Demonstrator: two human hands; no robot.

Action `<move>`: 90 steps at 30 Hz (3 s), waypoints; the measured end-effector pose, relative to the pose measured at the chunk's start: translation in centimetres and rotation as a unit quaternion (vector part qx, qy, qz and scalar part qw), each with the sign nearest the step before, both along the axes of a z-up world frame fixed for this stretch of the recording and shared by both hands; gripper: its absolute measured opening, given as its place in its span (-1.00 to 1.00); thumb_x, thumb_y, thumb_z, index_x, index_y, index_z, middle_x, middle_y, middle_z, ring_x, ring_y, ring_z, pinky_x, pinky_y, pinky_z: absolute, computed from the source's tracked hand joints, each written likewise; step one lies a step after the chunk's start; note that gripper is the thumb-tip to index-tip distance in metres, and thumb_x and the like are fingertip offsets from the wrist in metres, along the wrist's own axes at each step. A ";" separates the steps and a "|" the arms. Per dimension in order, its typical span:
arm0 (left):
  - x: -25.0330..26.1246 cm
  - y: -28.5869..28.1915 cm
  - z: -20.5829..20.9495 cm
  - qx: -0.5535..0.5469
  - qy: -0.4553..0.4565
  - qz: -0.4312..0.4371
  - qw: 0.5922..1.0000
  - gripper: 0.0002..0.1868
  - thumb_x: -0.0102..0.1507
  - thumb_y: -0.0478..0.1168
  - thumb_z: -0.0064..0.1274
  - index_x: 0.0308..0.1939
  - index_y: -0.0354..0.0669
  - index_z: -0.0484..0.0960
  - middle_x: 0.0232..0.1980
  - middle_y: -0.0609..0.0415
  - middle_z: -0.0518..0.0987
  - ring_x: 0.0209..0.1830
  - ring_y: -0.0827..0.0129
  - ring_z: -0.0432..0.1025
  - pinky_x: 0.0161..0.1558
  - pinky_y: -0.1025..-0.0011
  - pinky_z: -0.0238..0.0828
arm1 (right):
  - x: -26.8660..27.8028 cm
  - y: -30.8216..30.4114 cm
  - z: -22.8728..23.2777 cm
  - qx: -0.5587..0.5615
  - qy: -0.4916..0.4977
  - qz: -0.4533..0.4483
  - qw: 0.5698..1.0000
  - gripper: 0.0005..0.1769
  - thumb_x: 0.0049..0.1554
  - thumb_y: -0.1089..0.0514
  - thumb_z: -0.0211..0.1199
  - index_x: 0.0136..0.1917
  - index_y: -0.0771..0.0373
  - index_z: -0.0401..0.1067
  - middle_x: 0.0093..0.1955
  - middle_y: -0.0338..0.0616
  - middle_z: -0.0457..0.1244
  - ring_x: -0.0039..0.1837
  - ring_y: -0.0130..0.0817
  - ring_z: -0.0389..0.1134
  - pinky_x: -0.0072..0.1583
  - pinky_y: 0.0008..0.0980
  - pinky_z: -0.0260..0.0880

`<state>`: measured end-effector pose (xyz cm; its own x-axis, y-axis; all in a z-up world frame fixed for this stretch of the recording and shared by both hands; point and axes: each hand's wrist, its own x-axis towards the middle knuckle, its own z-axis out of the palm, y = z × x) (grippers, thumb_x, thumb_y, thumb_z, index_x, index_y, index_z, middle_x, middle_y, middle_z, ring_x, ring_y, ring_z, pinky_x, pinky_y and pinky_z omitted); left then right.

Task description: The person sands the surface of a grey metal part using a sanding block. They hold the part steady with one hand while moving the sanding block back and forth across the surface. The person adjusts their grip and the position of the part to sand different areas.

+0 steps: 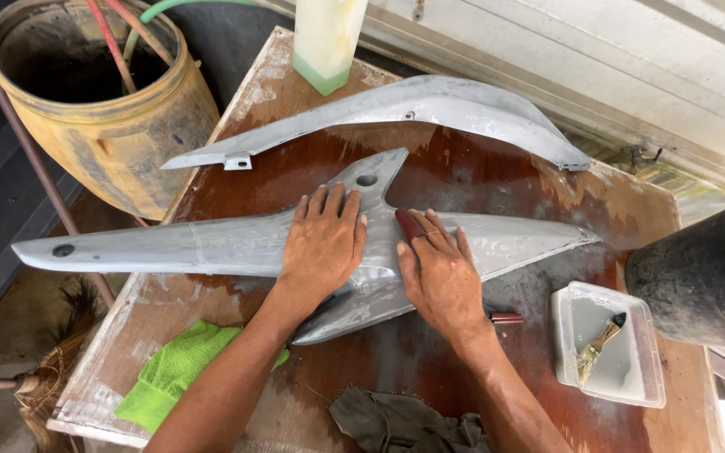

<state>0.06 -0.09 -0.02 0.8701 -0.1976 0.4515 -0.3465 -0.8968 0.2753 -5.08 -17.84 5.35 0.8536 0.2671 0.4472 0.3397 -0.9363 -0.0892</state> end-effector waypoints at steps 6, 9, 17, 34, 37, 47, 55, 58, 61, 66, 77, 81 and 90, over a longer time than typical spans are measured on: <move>-0.1 0.2 0.3 -0.004 -0.010 -0.010 1.000 -0.49 0.44 -0.01 -0.34 0.29 -0.15 0.56 0.24 -0.18 0.54 0.31 -0.12 0.41 0.29 -0.11 0.30 | 0.3 3.0 -1.3 0.009 -0.035 0.044 0.998 -0.71 0.23 -0.04 0.15 0.02 0.16 0.55 0.43 -0.17 0.28 0.49 -0.16 0.25 0.39 0.26 0.17; 0.1 0.2 0.0 0.000 -0.017 -0.008 1.000 -0.49 0.45 0.00 -0.37 0.29 -0.14 0.55 0.25 -0.17 0.53 0.32 -0.09 0.41 0.29 -0.09 0.30 | 0.9 0.1 -3.0 0.014 -0.029 0.039 0.999 -0.74 0.24 0.00 0.15 -0.09 0.17 0.55 0.36 -0.12 0.34 0.44 -0.13 0.31 0.33 0.23 0.27; 0.1 0.1 -0.5 0.007 -0.017 -0.007 1.000 -0.49 0.44 0.00 -0.36 0.30 -0.14 0.54 0.26 -0.18 0.53 0.32 -0.09 0.41 0.30 -0.07 0.29 | -0.2 -3.5 -2.6 0.047 -0.033 -0.031 0.998 -0.69 0.30 0.03 0.11 -0.11 0.27 0.52 0.40 0.01 0.30 0.46 0.00 0.26 0.37 0.28 0.19; -0.2 0.4 0.4 0.034 -0.014 -0.026 0.999 -0.50 0.45 -0.02 -0.33 0.32 -0.15 0.53 0.28 -0.15 0.53 0.33 -0.04 0.41 0.31 -0.01 0.31 | -1.6 -2.5 -3.1 0.126 -0.041 -0.026 0.991 -0.72 0.26 -0.04 0.17 0.11 0.08 0.58 0.41 -0.21 0.31 0.54 -0.17 0.19 0.53 0.08 -0.08; -0.1 0.6 0.1 0.047 -0.026 -0.027 0.998 -0.50 0.46 -0.02 -0.34 0.32 -0.15 0.53 0.29 -0.13 0.53 0.33 -0.01 0.41 0.30 0.02 0.33 | -1.4 -3.6 -3.3 0.156 -0.036 -0.028 0.987 -0.68 0.27 -0.03 0.16 0.20 0.08 0.55 0.41 -0.23 0.31 0.53 -0.16 0.21 0.48 0.23 -0.01; -0.4 0.6 1.2 0.032 0.015 -0.037 0.999 -0.48 0.48 -0.02 -0.39 0.35 -0.17 0.51 0.32 -0.15 0.51 0.35 -0.03 0.39 0.32 0.01 0.30 | -1.1 -4.7 -3.8 0.177 -0.064 -0.050 0.981 -0.74 0.26 -0.01 0.17 0.06 0.12 0.59 0.34 -0.11 0.35 0.50 -0.05 0.24 0.48 0.25 -0.01; -0.4 0.7 1.3 0.033 0.013 -0.042 0.998 -0.49 0.49 -0.02 -0.37 0.34 -0.18 0.52 0.31 -0.16 0.52 0.34 -0.04 0.41 0.31 0.03 0.32 | -0.4 -6.8 -4.1 0.181 -0.087 -0.128 0.971 -0.75 0.26 0.04 0.22 -0.11 0.24 0.55 0.32 -0.06 0.36 0.46 0.01 0.29 0.43 0.27 0.08; -0.3 0.8 1.5 0.036 0.015 -0.054 0.998 -0.50 0.50 -0.02 -0.39 0.35 -0.18 0.50 0.32 -0.16 0.51 0.34 -0.02 0.40 0.30 0.04 0.33 | -0.2 -5.9 -5.1 0.183 -0.091 -0.080 0.976 -0.80 0.24 0.04 0.23 -0.11 0.14 0.58 0.34 -0.12 0.36 0.49 -0.09 0.26 0.52 0.13 -0.06; -0.3 0.7 1.3 0.033 0.013 -0.050 0.998 -0.50 0.50 -0.03 -0.37 0.35 -0.17 0.52 0.33 -0.15 0.51 0.34 -0.03 0.41 0.31 0.04 0.32 | -0.4 -6.4 -4.2 0.194 -0.074 -0.068 0.976 -0.77 0.26 -0.02 0.19 0.03 0.07 0.59 0.34 -0.21 0.36 0.50 -0.17 0.25 0.53 0.12 -0.10; -0.5 0.6 1.7 0.021 0.027 -0.045 0.998 -0.50 0.50 -0.04 -0.36 0.35 -0.19 0.52 0.34 -0.17 0.51 0.34 -0.05 0.40 0.32 0.02 0.30 | 0.1 -8.2 -4.1 0.199 -0.078 -0.140 0.967 -0.69 0.28 0.02 0.18 -0.08 0.29 0.57 0.31 0.03 0.36 0.47 0.08 0.26 0.46 0.30 0.01; -0.6 0.3 2.4 -0.007 0.006 -0.069 0.998 -0.58 0.37 -0.19 -0.12 0.26 -0.33 0.53 0.33 -0.28 0.51 0.32 -0.17 0.40 0.23 0.03 0.38 | -0.2 -7.8 -3.6 0.153 -0.028 -0.114 0.981 -0.55 0.24 0.05 0.13 0.31 0.33 0.40 0.48 0.04 0.21 0.58 -0.03 0.08 0.54 0.30 -0.09; -0.7 0.2 2.5 -0.009 0.016 -0.068 0.998 -0.57 0.38 -0.19 -0.13 0.26 -0.34 0.53 0.33 -0.30 0.50 0.31 -0.20 0.40 0.24 0.01 0.37 | -0.8 -6.6 -3.8 0.164 -0.032 -0.055 0.984 -0.53 0.25 -0.01 0.16 0.35 0.24 0.42 0.49 -0.13 0.22 0.61 -0.20 0.03 0.61 0.15 -0.25; -0.6 -0.1 2.7 0.010 0.011 -0.069 0.998 -0.58 0.39 -0.20 -0.13 0.24 -0.39 0.54 0.32 -0.35 0.51 0.31 -0.22 0.41 0.23 0.01 0.39 | -0.3 -8.9 -2.1 0.152 -0.043 -0.175 0.972 -0.59 0.26 0.09 0.14 0.32 0.30 0.44 0.40 -0.06 0.28 0.55 -0.03 0.16 0.51 0.27 0.00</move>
<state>-0.54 -0.15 2.63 0.8436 -0.3245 0.4278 -0.4609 -0.8463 0.2671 -5.36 -26.78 3.24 0.8240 -0.1887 0.5343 0.0235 -0.9307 -0.3650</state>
